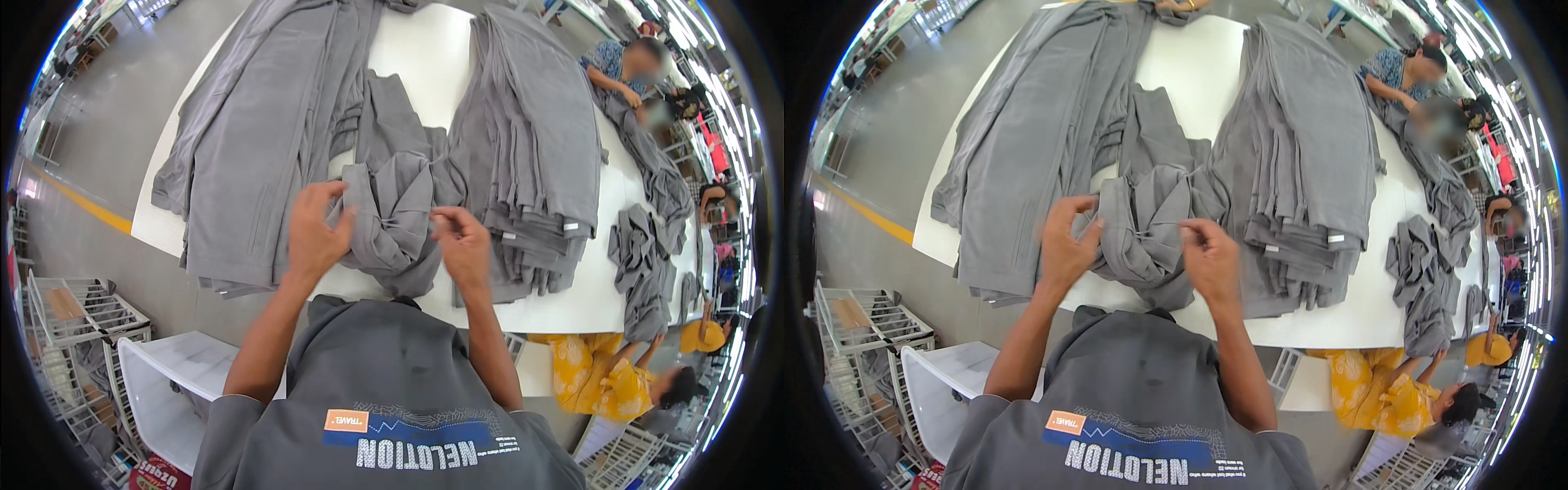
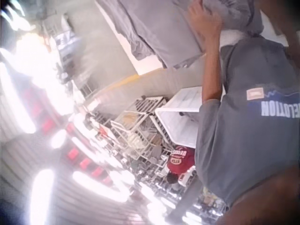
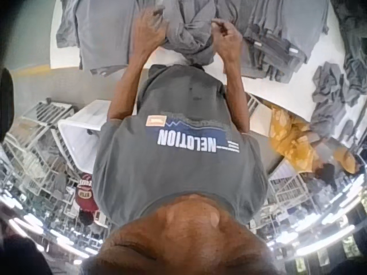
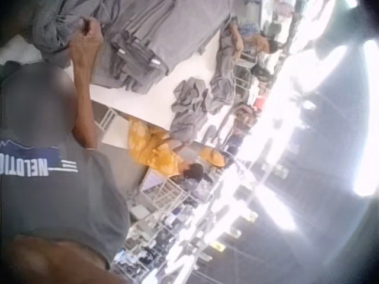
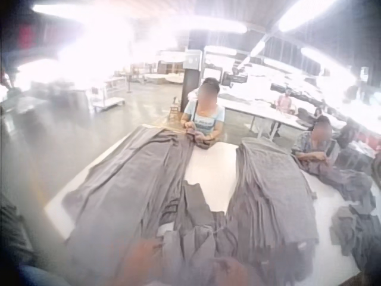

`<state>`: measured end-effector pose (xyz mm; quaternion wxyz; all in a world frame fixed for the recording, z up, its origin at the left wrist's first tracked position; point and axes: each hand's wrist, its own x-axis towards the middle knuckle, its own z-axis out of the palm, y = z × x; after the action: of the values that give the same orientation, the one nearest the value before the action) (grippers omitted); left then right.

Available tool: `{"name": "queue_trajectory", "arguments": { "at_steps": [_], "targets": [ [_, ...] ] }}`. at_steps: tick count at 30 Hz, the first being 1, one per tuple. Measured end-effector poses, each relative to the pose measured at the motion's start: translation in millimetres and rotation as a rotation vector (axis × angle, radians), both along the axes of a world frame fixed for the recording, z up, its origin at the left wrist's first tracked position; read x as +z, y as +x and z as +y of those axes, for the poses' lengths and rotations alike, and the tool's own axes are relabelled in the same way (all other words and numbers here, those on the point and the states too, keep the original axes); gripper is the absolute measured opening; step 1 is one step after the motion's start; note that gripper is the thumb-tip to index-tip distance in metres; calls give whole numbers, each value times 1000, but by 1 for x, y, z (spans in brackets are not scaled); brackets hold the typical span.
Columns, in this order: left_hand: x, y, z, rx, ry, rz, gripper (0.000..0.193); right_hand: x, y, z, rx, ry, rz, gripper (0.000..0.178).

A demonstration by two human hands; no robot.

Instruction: The person uses a small cutting tool to trim loose threads from the waistband and seams of gray sweatpants. They repeatedly pick up pants from a pile, cut visible threads, and place the pants back on the table.

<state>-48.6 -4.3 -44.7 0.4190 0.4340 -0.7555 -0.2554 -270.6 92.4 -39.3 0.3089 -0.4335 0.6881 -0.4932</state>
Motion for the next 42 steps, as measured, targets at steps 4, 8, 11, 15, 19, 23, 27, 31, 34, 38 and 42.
{"name": "queue_trajectory", "arguments": {
  "at_steps": [4,8,11,15,19,23,27,31,34,38,42],
  "targets": [
    [-5,-22,10,-222,-34,-332,32,-35,18,-26,287,-147,234,18],
    [-29,-9,11,-205,-15,-626,25,-62,9,-21,343,215,542,26],
    [-20,15,20,-129,-20,-677,25,-73,-3,3,267,370,617,34],
    [-15,37,31,-78,91,-738,27,-66,-1,23,146,375,530,39],
    [-5,25,37,-80,31,-794,18,-50,16,27,129,273,392,42],
    [-18,-12,25,-338,-101,-608,19,-54,23,30,44,169,331,44],
    [-33,-41,-2,-708,252,-828,38,-54,13,35,-76,292,308,57],
    [-17,-42,-20,-800,602,-778,55,-45,8,35,-112,390,334,80],
    [-39,-29,-31,-725,881,-337,60,-43,8,31,-77,465,315,89],
    [-44,-38,-36,-510,809,-383,72,-42,13,28,-72,486,316,85],
    [-50,-64,-10,-444,331,-708,68,-62,10,30,-53,408,408,65]
  ]
}}
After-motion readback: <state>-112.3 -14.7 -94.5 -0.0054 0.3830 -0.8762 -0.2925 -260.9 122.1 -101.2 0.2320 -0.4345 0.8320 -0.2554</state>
